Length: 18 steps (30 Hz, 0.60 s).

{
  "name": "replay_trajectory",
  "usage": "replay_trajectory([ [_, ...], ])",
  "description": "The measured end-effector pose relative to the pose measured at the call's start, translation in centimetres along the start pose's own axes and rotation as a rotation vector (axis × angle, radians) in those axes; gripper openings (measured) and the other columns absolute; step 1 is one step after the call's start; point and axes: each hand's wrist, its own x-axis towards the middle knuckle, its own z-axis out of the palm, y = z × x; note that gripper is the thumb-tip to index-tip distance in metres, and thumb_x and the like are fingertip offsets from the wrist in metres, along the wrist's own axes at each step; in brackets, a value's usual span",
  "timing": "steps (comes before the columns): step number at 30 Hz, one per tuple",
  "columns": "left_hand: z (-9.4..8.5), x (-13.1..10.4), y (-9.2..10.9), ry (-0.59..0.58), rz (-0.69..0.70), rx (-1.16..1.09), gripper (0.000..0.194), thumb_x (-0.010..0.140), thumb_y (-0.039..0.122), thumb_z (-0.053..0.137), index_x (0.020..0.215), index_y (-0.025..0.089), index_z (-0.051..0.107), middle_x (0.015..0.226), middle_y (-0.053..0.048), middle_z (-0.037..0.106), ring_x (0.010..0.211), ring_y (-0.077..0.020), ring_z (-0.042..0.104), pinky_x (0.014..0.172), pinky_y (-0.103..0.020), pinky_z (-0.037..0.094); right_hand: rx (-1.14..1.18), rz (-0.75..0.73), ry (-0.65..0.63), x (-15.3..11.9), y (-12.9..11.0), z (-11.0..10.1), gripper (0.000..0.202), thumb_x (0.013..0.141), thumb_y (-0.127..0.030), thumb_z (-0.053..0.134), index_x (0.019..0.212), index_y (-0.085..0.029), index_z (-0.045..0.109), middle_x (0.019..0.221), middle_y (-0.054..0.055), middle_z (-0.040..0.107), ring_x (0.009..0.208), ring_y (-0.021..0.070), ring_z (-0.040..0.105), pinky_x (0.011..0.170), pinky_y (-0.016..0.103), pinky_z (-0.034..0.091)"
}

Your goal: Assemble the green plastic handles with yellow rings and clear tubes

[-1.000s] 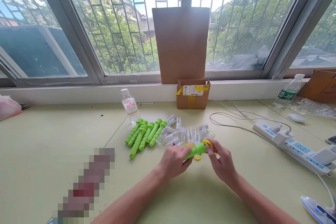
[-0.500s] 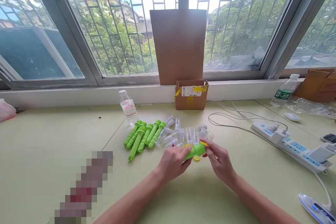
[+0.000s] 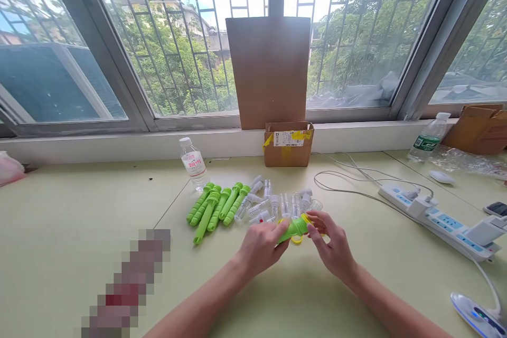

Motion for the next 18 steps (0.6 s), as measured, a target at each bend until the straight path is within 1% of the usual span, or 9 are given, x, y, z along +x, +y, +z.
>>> replay_trajectory([
  [2,0.00,-0.03,-0.01,-0.001,0.000,0.004,0.031,0.086,0.023,0.049,0.117,0.021,0.055,0.070,0.000,0.067,0.056,-0.0161,0.061,0.052,-0.026,0.044,0.023,0.014,-0.014,-0.08,0.09,-0.03,0.022,0.092,-0.027,0.053,0.113,-0.025,0.053,0.098,0.004,0.072,0.072,0.0158,0.070,0.066,0.030,0.061],
  [6,0.04,-0.10,0.03,-0.006,-0.011,-0.004,0.034,0.084,0.021,0.049,0.118,0.021,0.054,0.072,0.000,0.068,0.058,-0.0170,0.062,0.053,-0.027,0.045,-0.012,0.007,-0.047,-0.05,0.00,-0.22,0.031,0.092,-0.026,0.050,0.123,-0.025,0.052,0.102,0.004,0.072,0.068,0.0149,0.071,0.066,0.030,0.061],
  [11,0.34,-0.22,0.26,-0.011,-0.054,-0.028,0.033,0.085,0.021,0.048,0.118,0.022,0.054,0.076,-0.001,0.070,0.063,-0.0177,0.065,0.054,-0.027,0.046,-0.085,-0.014,-0.052,0.20,-0.34,-0.24,0.028,0.092,-0.027,0.048,0.116,-0.022,0.062,0.095,0.004,0.073,0.071,0.0167,0.071,0.061,0.028,0.060],
  [13,0.48,-0.29,0.34,-0.012,-0.074,-0.035,0.032,0.085,0.022,0.049,0.117,0.022,0.054,0.078,-0.001,0.070,0.064,-0.0177,0.066,0.054,-0.026,0.046,-0.099,-0.005,-0.060,0.26,-0.40,-0.15,0.030,0.091,-0.027,0.049,0.118,-0.021,0.061,0.095,0.005,0.073,0.071,0.0166,0.071,0.061,0.028,0.061],
  [18,0.56,-0.39,0.45,-0.003,-0.106,-0.026,0.026,0.086,0.025,0.050,0.111,0.022,0.056,0.075,0.000,0.070,0.061,-0.0168,0.064,0.051,-0.025,0.045,-0.113,0.012,-0.096,0.42,-0.47,-0.01,0.035,0.087,-0.028,0.056,0.121,-0.019,0.057,0.088,0.004,0.072,0.067,0.0159,0.069,0.061,0.028,0.062],
])
